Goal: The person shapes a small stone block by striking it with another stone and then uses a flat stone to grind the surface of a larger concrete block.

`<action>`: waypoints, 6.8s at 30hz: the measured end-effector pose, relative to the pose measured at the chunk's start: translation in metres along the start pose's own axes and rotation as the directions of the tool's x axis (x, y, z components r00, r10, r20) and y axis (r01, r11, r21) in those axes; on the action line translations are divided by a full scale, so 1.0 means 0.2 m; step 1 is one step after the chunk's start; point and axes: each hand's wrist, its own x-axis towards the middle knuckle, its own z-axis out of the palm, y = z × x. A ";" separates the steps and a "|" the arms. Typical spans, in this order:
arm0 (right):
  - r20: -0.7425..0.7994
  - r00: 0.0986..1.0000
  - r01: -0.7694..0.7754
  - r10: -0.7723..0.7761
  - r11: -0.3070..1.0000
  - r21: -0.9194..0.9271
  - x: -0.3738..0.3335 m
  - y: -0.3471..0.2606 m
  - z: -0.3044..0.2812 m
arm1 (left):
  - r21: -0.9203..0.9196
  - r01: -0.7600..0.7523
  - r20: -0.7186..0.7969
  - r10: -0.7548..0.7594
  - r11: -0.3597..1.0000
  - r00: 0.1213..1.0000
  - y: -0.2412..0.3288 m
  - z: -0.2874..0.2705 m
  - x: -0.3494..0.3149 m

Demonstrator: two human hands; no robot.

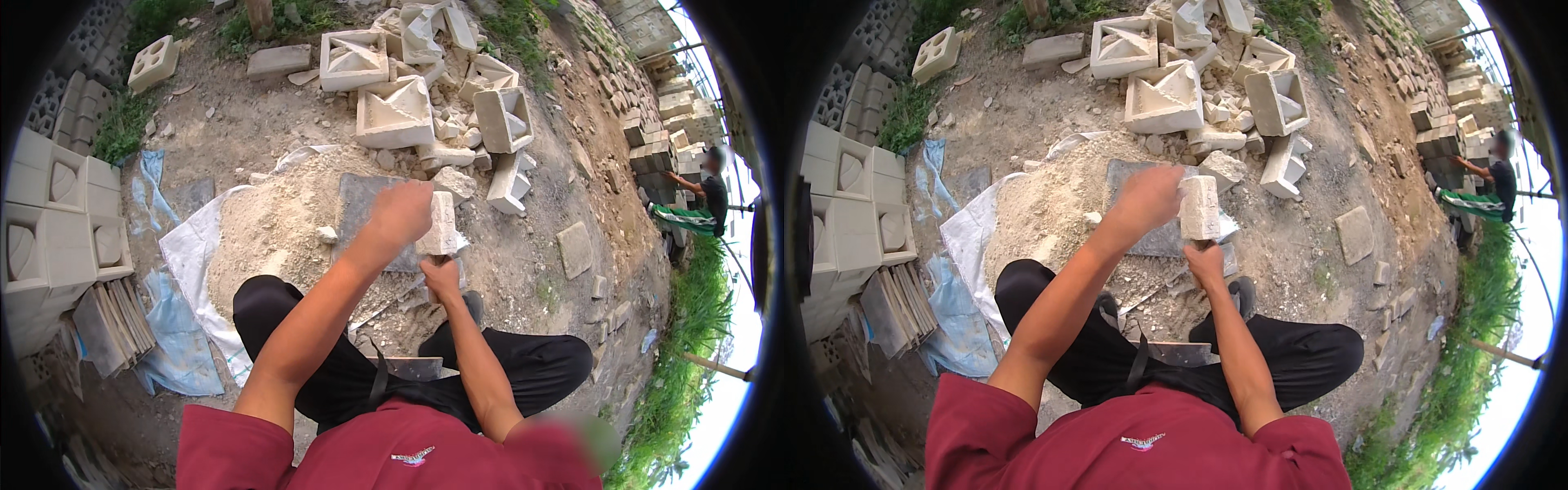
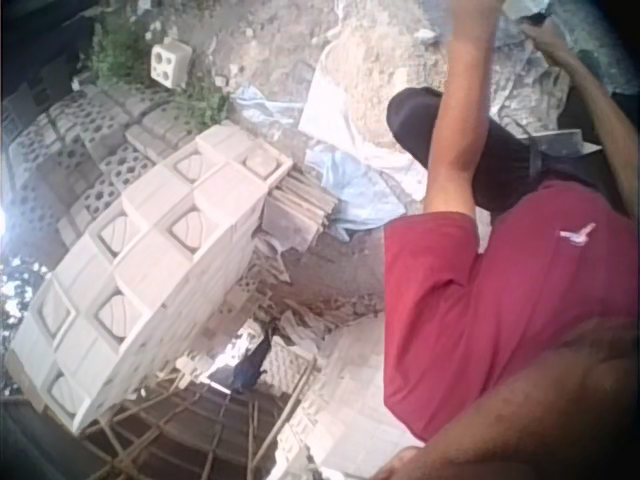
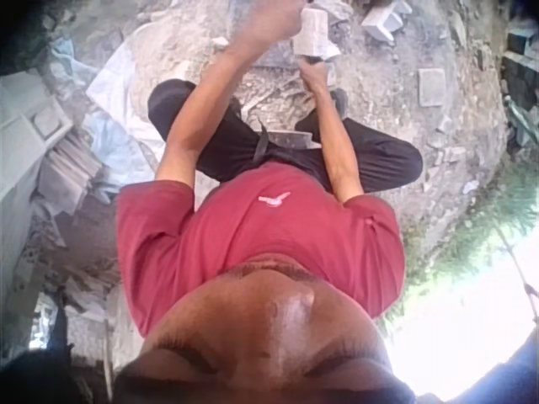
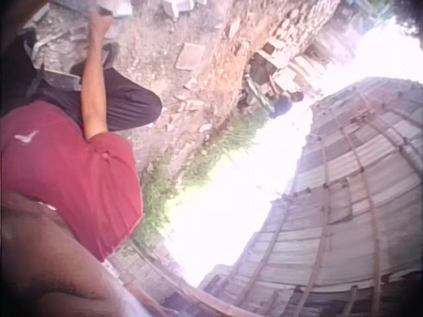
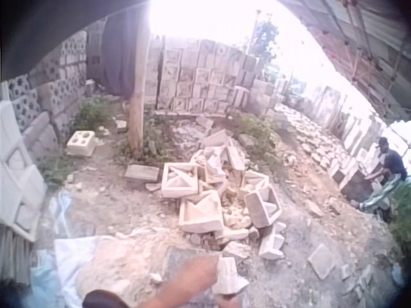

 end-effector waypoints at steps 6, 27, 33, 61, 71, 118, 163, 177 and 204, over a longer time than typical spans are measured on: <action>-0.024 0.972 -0.226 0.234 0.957 0.183 -0.10 -0.26 -0.15 | -0.027 0.059 -0.120 -0.062 0.998 0.991 -0.26 0.50 0.01; -0.011 0.974 -0.221 0.228 0.954 0.202 -0.25 -0.09 -0.21 | -0.272 0.288 0.066 -0.281 0.918 0.957 -0.53 0.95 0.07; -0.173 0.985 -0.022 0.017 0.999 -0.027 -0.19 -0.12 -0.13 | -0.190 0.280 0.026 -0.281 0.941 0.960 -0.54 0.81 0.04; -0.127 0.991 0.034 -0.042 0.997 -0.068 -0.04 -0.10 0.06 | 0.079 -0.049 0.058 0.044 0.996 0.997 -0.01 -0.49 -0.19; 0.105 0.976 -0.175 0.191 0.974 -0.143 0.00 -0.09 0.01 | 0.070 -0.061 0.087 0.055 0.996 0.995 0.00 -0.48 -0.16; 0.021 0.998 0.069 -0.066 0.921 -0.384 -0.05 -0.24 0.16 | 0.045 -0.052 0.145 0.045 0.998 0.988 -0.03 -0.44 -0.12; -0.024 0.980 0.195 -0.198 0.974 -0.112 -0.08 -0.21 0.19 | 0.063 -0.084 0.121 0.076 0.994 0.990 -0.04 -0.43 -0.12; -0.052 0.973 0.204 -0.225 0.945 -0.256 -0.05 -0.08 0.24 | 0.054 -0.101 0.112 0.094 0.993 0.989 -0.04 -0.41 -0.10; 0.032 0.999 0.052 -0.044 0.941 -0.335 -0.02 -0.19 0.21 | 0.054 -0.108 0.099 0.102 0.993 0.990 -0.07 -0.43 -0.10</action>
